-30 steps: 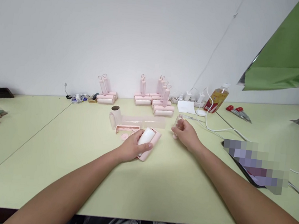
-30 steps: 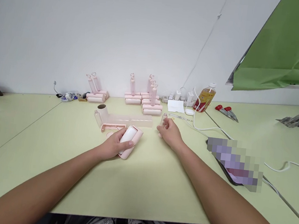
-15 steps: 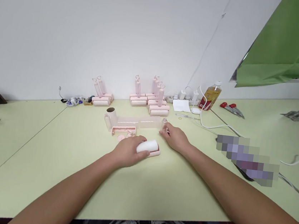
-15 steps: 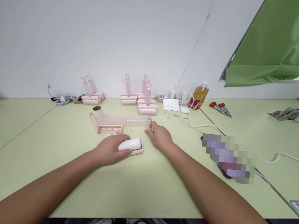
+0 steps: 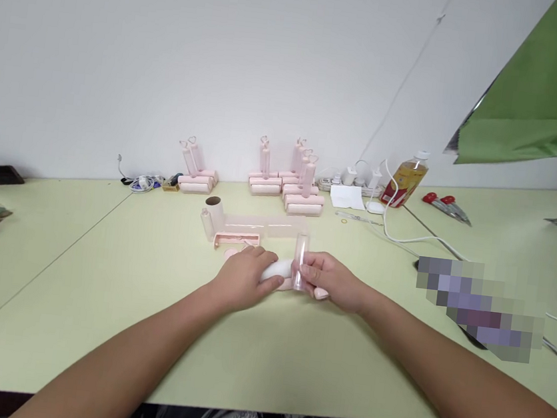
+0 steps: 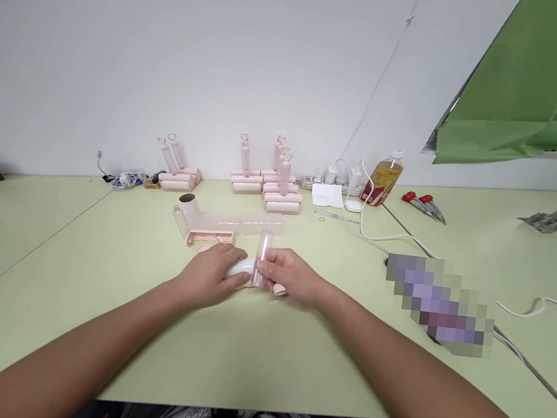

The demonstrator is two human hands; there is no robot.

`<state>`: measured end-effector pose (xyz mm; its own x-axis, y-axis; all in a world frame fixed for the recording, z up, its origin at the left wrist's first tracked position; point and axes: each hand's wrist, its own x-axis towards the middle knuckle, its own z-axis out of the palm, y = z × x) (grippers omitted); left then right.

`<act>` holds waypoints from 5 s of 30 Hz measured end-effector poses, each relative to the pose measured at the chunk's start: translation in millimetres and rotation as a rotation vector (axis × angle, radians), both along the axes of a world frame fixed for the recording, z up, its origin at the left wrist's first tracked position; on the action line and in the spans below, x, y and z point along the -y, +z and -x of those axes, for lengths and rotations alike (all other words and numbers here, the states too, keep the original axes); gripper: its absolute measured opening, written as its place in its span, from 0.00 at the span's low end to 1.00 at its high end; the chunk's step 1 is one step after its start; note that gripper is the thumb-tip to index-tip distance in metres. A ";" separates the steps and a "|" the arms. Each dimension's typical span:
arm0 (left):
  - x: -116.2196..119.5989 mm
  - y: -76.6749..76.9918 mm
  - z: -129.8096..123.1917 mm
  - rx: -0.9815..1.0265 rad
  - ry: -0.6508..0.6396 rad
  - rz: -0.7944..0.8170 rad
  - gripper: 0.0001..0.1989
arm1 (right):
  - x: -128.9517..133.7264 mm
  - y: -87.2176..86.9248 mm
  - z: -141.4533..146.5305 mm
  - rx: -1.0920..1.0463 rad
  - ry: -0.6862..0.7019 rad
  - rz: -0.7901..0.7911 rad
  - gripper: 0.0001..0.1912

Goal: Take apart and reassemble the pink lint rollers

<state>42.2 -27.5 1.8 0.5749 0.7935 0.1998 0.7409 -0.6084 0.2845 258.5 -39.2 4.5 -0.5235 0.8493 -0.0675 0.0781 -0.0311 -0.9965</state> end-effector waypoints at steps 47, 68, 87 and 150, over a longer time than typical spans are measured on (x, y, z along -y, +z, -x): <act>28.3 26.5 -11.2 -0.306 -0.059 -0.043 0.21 | 24.2 7.9 20.8 -0.090 -0.365 -0.057 0.09; 31.3 23.1 -10.4 -0.367 -0.105 -0.062 0.22 | 24.4 6.0 18.4 0.357 -0.286 -0.310 0.11; 30.4 20.4 -10.3 -0.363 -0.071 -0.083 0.23 | 27.0 -12.4 27.4 0.290 -0.437 -0.308 0.10; -15.8 2.8 6.9 1.269 0.063 0.744 0.20 | 15.8 -4.9 12.1 0.285 -0.095 -0.370 0.15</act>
<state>35.3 -11.7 4.6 0.2909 0.9537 0.0766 -0.2194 -0.0114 0.9756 246.3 -55.1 -0.4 -0.4465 0.8868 0.1191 0.3640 0.3016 -0.8812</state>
